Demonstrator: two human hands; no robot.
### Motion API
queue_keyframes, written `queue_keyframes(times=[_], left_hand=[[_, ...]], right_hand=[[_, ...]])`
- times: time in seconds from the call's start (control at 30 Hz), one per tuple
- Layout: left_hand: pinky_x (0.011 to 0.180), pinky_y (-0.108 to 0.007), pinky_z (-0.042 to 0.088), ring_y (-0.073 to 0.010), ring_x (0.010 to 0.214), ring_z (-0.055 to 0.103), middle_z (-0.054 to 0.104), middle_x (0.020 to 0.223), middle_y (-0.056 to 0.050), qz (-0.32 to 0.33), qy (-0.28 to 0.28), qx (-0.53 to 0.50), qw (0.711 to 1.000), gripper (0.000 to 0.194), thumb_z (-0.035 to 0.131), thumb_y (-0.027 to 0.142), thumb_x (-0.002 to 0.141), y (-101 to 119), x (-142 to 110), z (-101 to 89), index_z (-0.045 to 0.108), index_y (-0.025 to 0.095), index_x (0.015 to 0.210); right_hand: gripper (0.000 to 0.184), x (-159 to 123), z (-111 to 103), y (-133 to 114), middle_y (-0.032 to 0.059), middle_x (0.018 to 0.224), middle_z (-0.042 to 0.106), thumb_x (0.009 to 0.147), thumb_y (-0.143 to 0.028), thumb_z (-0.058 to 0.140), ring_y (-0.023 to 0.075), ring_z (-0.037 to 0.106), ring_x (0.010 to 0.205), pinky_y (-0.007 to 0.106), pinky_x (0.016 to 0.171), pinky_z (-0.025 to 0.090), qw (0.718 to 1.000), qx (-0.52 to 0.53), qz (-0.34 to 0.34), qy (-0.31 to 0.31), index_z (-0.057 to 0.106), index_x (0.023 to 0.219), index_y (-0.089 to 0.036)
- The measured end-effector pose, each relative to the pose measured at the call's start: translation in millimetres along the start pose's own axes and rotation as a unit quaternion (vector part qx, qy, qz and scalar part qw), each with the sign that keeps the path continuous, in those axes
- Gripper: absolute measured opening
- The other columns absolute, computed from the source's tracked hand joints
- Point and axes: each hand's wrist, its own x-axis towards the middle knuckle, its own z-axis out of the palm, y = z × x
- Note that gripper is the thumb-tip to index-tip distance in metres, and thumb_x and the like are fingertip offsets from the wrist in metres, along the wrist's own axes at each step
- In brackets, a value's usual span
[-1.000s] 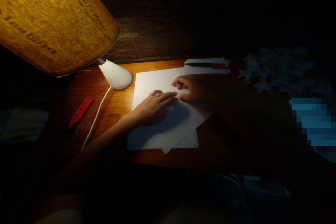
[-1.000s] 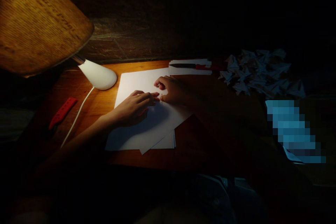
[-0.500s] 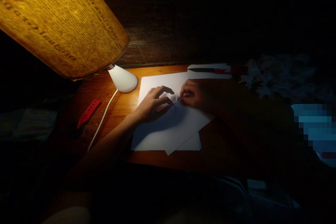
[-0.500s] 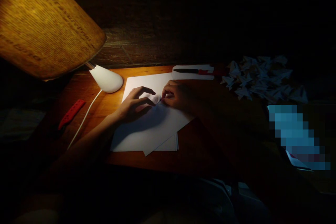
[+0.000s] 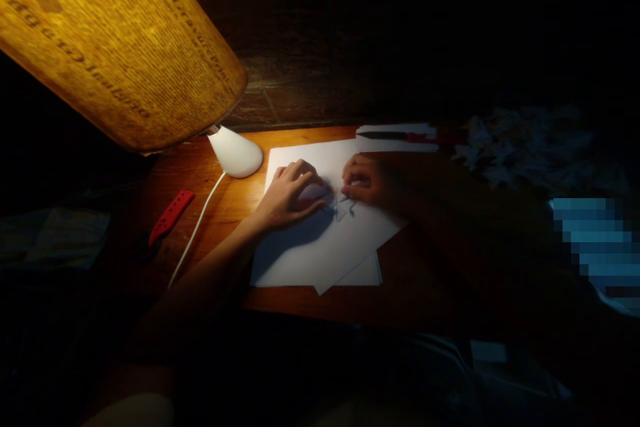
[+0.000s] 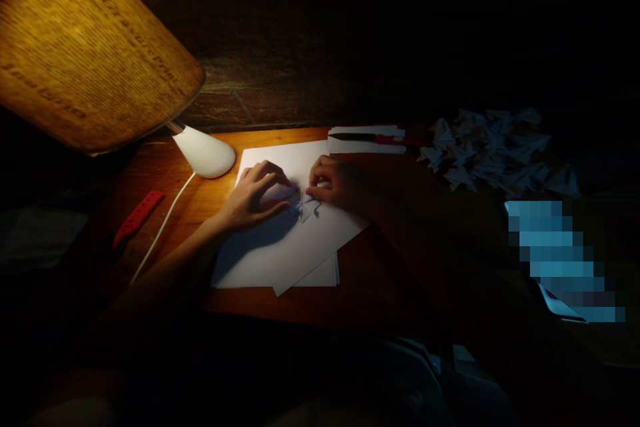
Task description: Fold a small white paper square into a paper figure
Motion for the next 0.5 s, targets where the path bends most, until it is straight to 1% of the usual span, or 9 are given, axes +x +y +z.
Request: queue_keyframes(times=[0.07, 0.13, 0.17, 0.23, 0.33, 0.4, 0.43, 0.5], left_hand=[[0.106, -0.052, 0.047, -0.0329, 0.12, 0.063, 0.066, 0.125, -0.014, -0.011, 0.024, -0.007, 1.0, 0.04, 0.059, 0.055, 0.104, -2, 0, 1.1, 0.068, 0.021, 0.121], [0.104, -0.05, 0.047, -0.0319, 0.118, 0.062, 0.067, 0.123, -0.014, -0.023, 0.058, -0.021, 0.998, 0.04, 0.055, 0.055, 0.105, -4, -1, 2.6, 0.067, 0.02, 0.121], [0.103, -0.049, 0.047, -0.0314, 0.116, 0.063, 0.067, 0.122, -0.014, -0.028, 0.075, -0.03, 0.996, 0.04, 0.054, 0.054, 0.106, -5, -1, 3.4, 0.067, 0.019, 0.121], [0.101, -0.047, 0.046, -0.0301, 0.112, 0.063, 0.069, 0.118, -0.013, -0.036, 0.098, -0.049, 0.993, 0.039, 0.055, 0.053, 0.106, -7, -2, 4.7, 0.066, 0.019, 0.12], [0.101, -0.045, 0.046, -0.0283, 0.11, 0.065, 0.074, 0.114, -0.012, -0.039, 0.101, -0.082, 0.991, 0.035, 0.059, 0.052, 0.105, -8, -2, 5.7, 0.066, 0.02, 0.118], [0.103, -0.045, 0.046, -0.0279, 0.11, 0.067, 0.076, 0.112, -0.011, -0.038, 0.095, -0.111, 0.989, 0.033, 0.062, 0.051, 0.104, -7, -2, 6.0, 0.066, 0.02, 0.116], [0.103, -0.045, 0.047, -0.0278, 0.109, 0.067, 0.077, 0.111, -0.011, -0.039, 0.092, -0.128, 0.987, 0.032, 0.062, 0.05, 0.104, -7, -1, 6.2, 0.067, 0.02, 0.114], [0.1, -0.044, 0.05, -0.0272, 0.106, 0.069, 0.078, 0.108, -0.01, -0.049, 0.086, -0.169, 0.981, 0.033, 0.064, 0.052, 0.103, -7, -1, 7.3, 0.068, 0.019, 0.11]], right_hand=[[0.018, 0, 0, 1, 0.0042, 0.093, 0.067, 0.085, -0.035, 0.074, 0.0171, 0.056, 0.076, 0.035, 0.07, 0.045, 0.999, 0.025, 0.019, 0.022, 0.065, 0.077, -0.022], [0.022, -1, 1, 1, 0.0017, 0.085, 0.064, 0.09, -0.04, 0.071, 0.015, 0.05, 0.067, 0.033, 0.063, 0.041, 0.996, 0.047, 0.049, 0.054, 0.063, 0.081, -0.022], [0.023, -3, 2, 0, 0.0003, 0.08, 0.063, 0.093, -0.043, 0.069, 0.0149, 0.049, 0.066, 0.033, 0.062, 0.04, 0.993, 0.06, 0.062, 0.075, 0.062, 0.083, -0.023], [0.026, -5, 4, -4, -0.0021, 0.072, 0.06, 0.097, -0.047, 0.066, 0.0159, 0.053, 0.065, 0.033, 0.063, 0.042, 0.986, 0.087, 0.074, 0.119, 0.059, 0.086, -0.025], [0.026, -8, 8, -11, -0.0036, 0.07, 0.06, 0.099, -0.05, 0.066, 0.0162, 0.058, 0.064, 0.032, 0.062, 0.044, 0.979, 0.096, 0.062, 0.167, 0.056, 0.092, -0.026], [0.021, -9, 11, -16, -0.004, 0.072, 0.06, 0.099, -0.046, 0.066, 0.0153, 0.057, 0.063, 0.032, 0.062, 0.044, 0.978, 0.082, 0.053, 0.184, 0.056, 0.096, -0.027], [0.019, -9, 12, -19, -0.0042, 0.074, 0.061, 0.099, -0.043, 0.066, 0.0149, 0.056, 0.062, 0.032, 0.062, 0.045, 0.978, 0.077, 0.047, 0.187, 0.056, 0.099, -0.027], [0.018, -9, 14, -23, -0.0046, 0.075, 0.062, 0.097, -0.037, 0.067, 0.0149, 0.057, 0.063, 0.032, 0.064, 0.046, 0.982, 0.071, 0.033, 0.174, 0.055, 0.105, -0.027]])
